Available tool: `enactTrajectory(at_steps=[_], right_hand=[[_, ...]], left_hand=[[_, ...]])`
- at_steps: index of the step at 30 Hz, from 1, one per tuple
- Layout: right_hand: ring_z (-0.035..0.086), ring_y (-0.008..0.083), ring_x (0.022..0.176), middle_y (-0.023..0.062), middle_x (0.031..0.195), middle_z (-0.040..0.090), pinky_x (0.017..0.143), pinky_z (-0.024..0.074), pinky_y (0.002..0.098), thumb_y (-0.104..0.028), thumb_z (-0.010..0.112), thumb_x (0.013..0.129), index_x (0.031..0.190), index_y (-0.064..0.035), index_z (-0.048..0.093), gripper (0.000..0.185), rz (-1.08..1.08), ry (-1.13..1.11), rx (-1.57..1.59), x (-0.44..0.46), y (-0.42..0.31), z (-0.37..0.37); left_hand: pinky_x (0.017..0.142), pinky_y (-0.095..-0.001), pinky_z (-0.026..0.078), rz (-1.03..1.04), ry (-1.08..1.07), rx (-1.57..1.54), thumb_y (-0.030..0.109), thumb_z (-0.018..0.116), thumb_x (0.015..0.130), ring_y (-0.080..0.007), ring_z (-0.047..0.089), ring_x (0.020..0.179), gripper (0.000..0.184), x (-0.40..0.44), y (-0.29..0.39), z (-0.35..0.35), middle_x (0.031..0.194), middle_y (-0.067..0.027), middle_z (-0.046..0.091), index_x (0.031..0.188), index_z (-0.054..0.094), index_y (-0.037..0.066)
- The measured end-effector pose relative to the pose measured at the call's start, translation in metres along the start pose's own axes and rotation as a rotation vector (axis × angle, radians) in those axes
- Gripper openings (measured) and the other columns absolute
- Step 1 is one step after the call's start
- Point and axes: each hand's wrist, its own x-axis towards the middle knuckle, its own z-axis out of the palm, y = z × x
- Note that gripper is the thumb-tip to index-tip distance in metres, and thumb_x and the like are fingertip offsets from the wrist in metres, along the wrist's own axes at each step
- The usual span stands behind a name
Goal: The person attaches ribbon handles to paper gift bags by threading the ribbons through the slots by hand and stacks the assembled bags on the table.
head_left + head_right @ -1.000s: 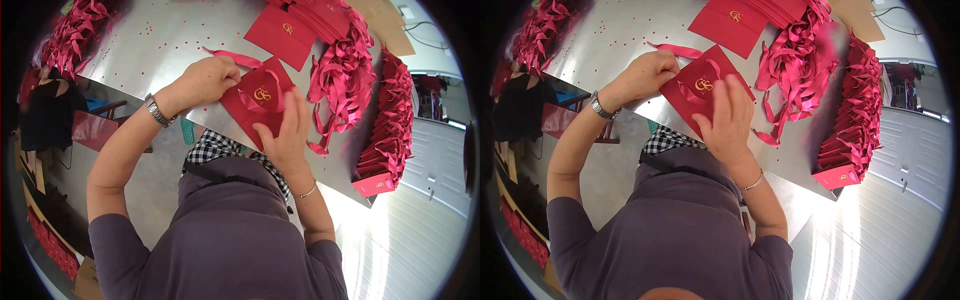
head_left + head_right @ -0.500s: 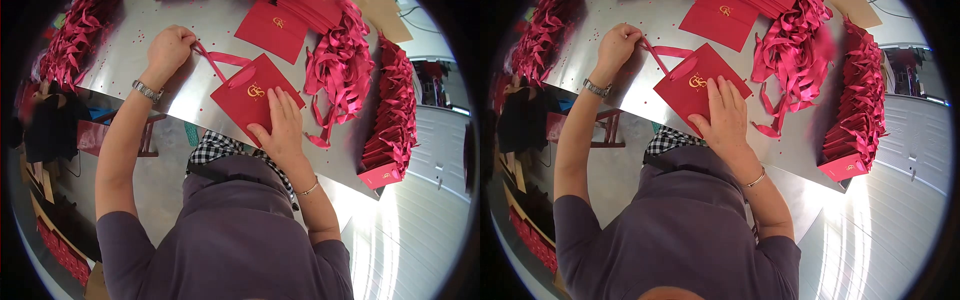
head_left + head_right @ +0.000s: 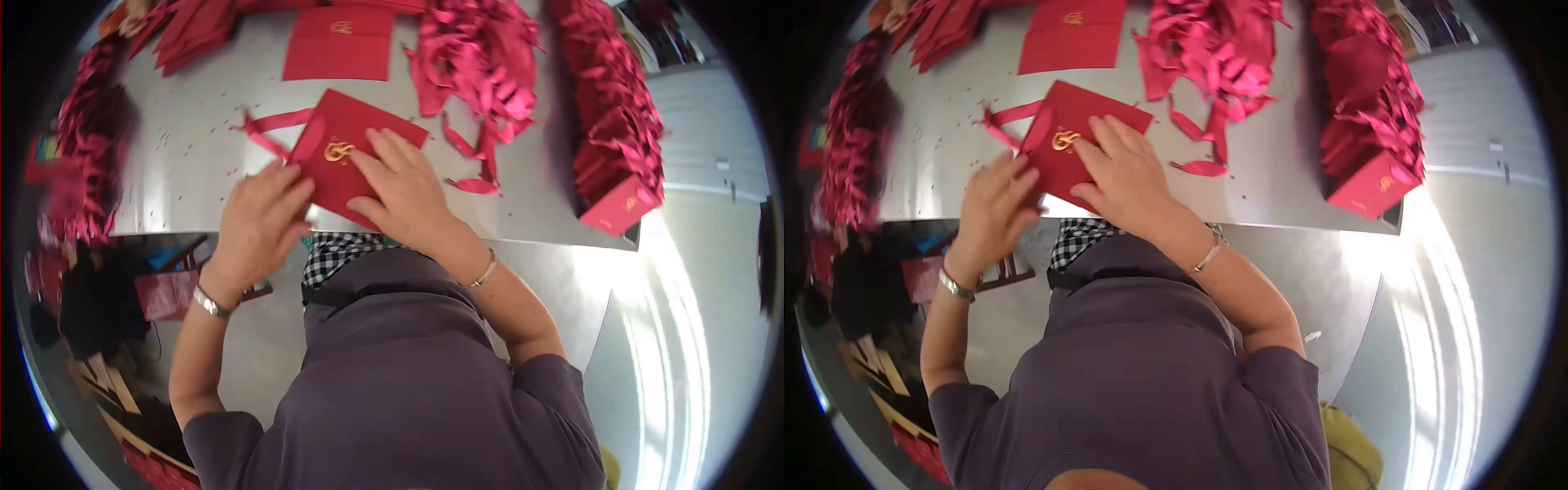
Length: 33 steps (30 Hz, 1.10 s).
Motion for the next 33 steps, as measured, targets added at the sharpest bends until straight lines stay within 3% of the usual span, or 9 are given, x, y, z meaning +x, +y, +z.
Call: enactTrajectory(at_steps=[5, 12, 17, 21, 26, 28, 29, 32, 33], right_hand=[[0.047, 0.0367, 0.122, 0.0190, 0.130, 0.052, 0.102, 0.0371, 0.0464, -0.026, 0.073, 0.076, 0.120, -0.0030, 0.058, 0.052, -0.060, 0.081, 0.090, -0.016, 0.011, -0.014], [0.056, 0.0269, 0.095, 0.0065, 0.103, 0.063, 0.083, 0.0411, 0.0396, -0.013, 0.072, 0.073, 0.099, -0.0064, 0.064, 0.028, 0.162, 0.258, -0.311, -0.072, 0.035, -0.049], [0.058, 0.0253, 0.088, 0.0040, 0.092, 0.065, 0.082, 0.0410, 0.0392, -0.008, 0.070, 0.075, 0.087, -0.0077, 0.063, 0.014, 0.117, 0.301, -0.209, -0.073, 0.039, -0.045], [0.058, 0.0273, 0.083, 0.0066, 0.087, 0.065, 0.081, 0.0435, 0.0398, -0.001, 0.064, 0.079, 0.087, -0.0063, 0.060, 0.011, 0.016, 0.497, -0.069, -0.070, 0.041, -0.063], [0.054, 0.0204, 0.072, 0.0128, 0.087, 0.061, 0.066, 0.0456, 0.0296, 0.002, 0.057, 0.089, 0.091, 0.0016, 0.055, 0.003, -0.077, 0.835, 0.246, -0.041, 0.028, -0.088], [0.058, 0.0210, 0.076, 0.0134, 0.088, 0.062, 0.068, 0.0487, 0.0286, 0.001, 0.056, 0.091, 0.092, 0.0025, 0.055, 0.002, -0.049, 0.790, 0.276, -0.027, 0.010, -0.091], [0.060, 0.0221, 0.078, 0.0137, 0.089, 0.062, 0.069, 0.0498, 0.0291, 0.001, 0.056, 0.091, 0.093, 0.0028, 0.056, 0.003, -0.036, 0.725, 0.308, -0.022, 0.004, -0.084], [0.066, 0.0208, 0.078, 0.0131, 0.087, 0.065, 0.067, 0.0520, 0.0298, -0.001, 0.058, 0.090, 0.097, 0.0021, 0.057, 0.008, 0.129, 0.472, 0.525, -0.012, -0.003, -0.052], [0.066, 0.0198, 0.076, 0.0129, 0.086, 0.066, 0.066, 0.0522, 0.0296, -0.001, 0.059, 0.090, 0.097, 0.0014, 0.057, 0.008, 0.217, 0.345, 0.565, -0.009, -0.007, -0.045]], left_hand=[[0.100, -0.0464, 0.038, 0.034, -0.034, 0.085, 0.016, 0.076, 0.067, -0.0319, 0.048, 0.124, 0.059, -0.014, 0.007, 0.019, 0.130, -0.0119, 0.053, 0.123, 0.058, 0.009], [0.076, -0.0397, 0.053, 0.148, 0.165, -0.019, -0.005, 0.064, 0.063, -0.0329, 0.062, 0.094, 0.029, -0.038, 0.001, 0.005, 0.100, -0.0133, 0.065, 0.092, 0.067, 0.002], [0.068, -0.0397, 0.052, 0.168, 0.442, 0.044, -0.009, 0.058, 0.074, -0.0328, 0.062, 0.078, 0.017, -0.024, 0.012, -0.061, 0.089, -0.0144, 0.063, 0.088, 0.063, -0.001], [0.067, -0.0383, 0.048, 0.036, 0.267, 0.130, -0.009, 0.055, 0.078, -0.0323, 0.059, 0.075, 0.015, 0.040, 0.031, -0.116, 0.083, -0.0153, 0.059, 0.090, 0.061, -0.002], [0.070, -0.0401, 0.048, 0.107, 0.093, -0.305, 0.001, 0.058, 0.083, -0.0361, 0.059, 0.080, 0.006, 0.118, -0.012, -0.042, 0.083, -0.0154, 0.061, 0.088, 0.060, 0.001], [0.075, -0.0349, 0.050, 0.217, 0.179, -0.197, 0.006, 0.063, 0.084, -0.0341, 0.061, 0.085, 0.023, 0.135, -0.023, 0.008, 0.095, -0.0159, 0.065, 0.107, 0.064, 0.004], [0.075, -0.0349, 0.050, 0.195, 0.184, -0.185, 0.006, 0.063, 0.084, -0.0341, 0.061, 0.085, 0.023, 0.131, -0.022, 0.016, 0.095, -0.0159, 0.065, 0.107, 0.064, 0.004], [0.078, -0.0375, 0.049, -0.362, 0.337, -0.366, 0.008, 0.063, 0.084, -0.0324, 0.062, 0.086, 0.026, 0.113, -0.017, 0.022, 0.096, -0.0172, 0.065, 0.110, 0.063, 0.004], [0.078, -0.0375, 0.049, -0.370, 0.339, -0.365, 0.008, 0.063, 0.084, -0.0324, 0.062, 0.086, 0.026, 0.102, -0.012, 0.021, 0.096, -0.0172, 0.065, 0.110, 0.063, 0.004]])
